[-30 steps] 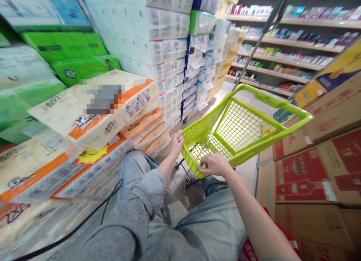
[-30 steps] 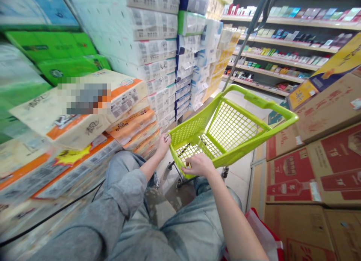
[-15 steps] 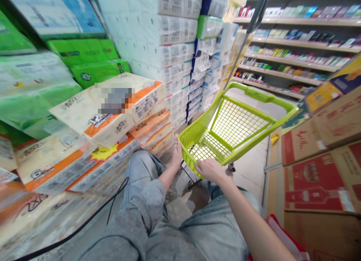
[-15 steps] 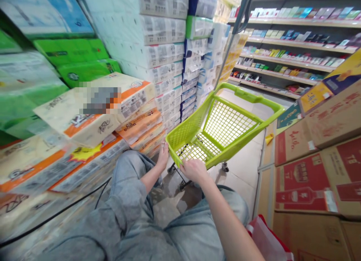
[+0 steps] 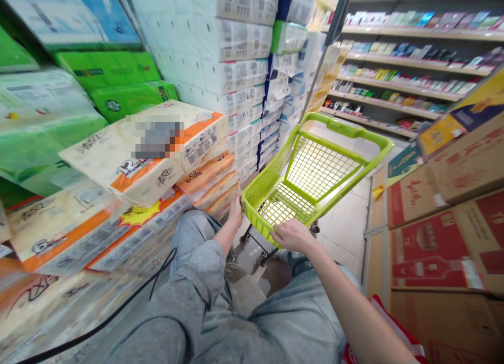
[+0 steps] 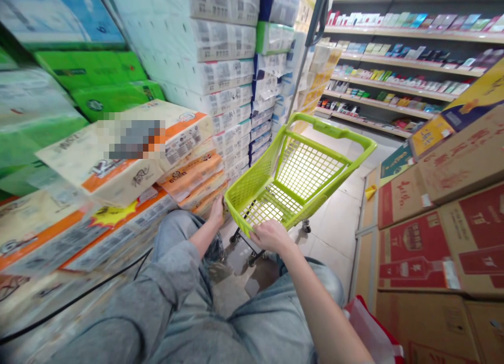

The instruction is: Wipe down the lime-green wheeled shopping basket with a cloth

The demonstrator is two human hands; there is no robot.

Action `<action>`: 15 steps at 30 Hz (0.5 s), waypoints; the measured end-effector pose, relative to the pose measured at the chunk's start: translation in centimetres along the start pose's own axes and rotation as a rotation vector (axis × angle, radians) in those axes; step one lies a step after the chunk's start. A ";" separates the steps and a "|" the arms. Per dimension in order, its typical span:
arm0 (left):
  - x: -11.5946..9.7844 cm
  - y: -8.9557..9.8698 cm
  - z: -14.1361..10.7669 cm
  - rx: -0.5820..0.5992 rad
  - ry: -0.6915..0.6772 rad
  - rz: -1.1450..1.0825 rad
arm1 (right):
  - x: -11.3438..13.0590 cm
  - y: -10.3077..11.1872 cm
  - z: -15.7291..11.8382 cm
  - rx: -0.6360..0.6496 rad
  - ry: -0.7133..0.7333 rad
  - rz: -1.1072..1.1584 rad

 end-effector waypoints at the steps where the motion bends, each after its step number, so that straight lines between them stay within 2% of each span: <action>1: -0.5 -0.1 0.6 0.025 0.020 -0.029 | -0.1 -0.1 0.0 -0.006 0.005 -0.006; 6: -1.8 -1.2 2.0 0.199 0.103 -0.114 | -0.5 -0.5 -0.8 -0.030 0.020 0.000; 8: -1.2 -1.3 1.6 0.235 0.111 -0.097 | -0.7 -0.6 -1.1 -0.017 0.013 0.016; 15: 2.0 0.5 -1.5 0.232 0.089 0.001 | -1.3 -1.0 -1.4 0.036 -0.049 0.019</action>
Point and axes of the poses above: each hand's wrist, its own z-axis towards the middle knuckle, its own y-axis out of the back of the hand, x = y × z, the point moved 2 cm from there along z, towards the middle knuckle, and after that the axes turned 11 degrees about -z, right-handed, at the moved point
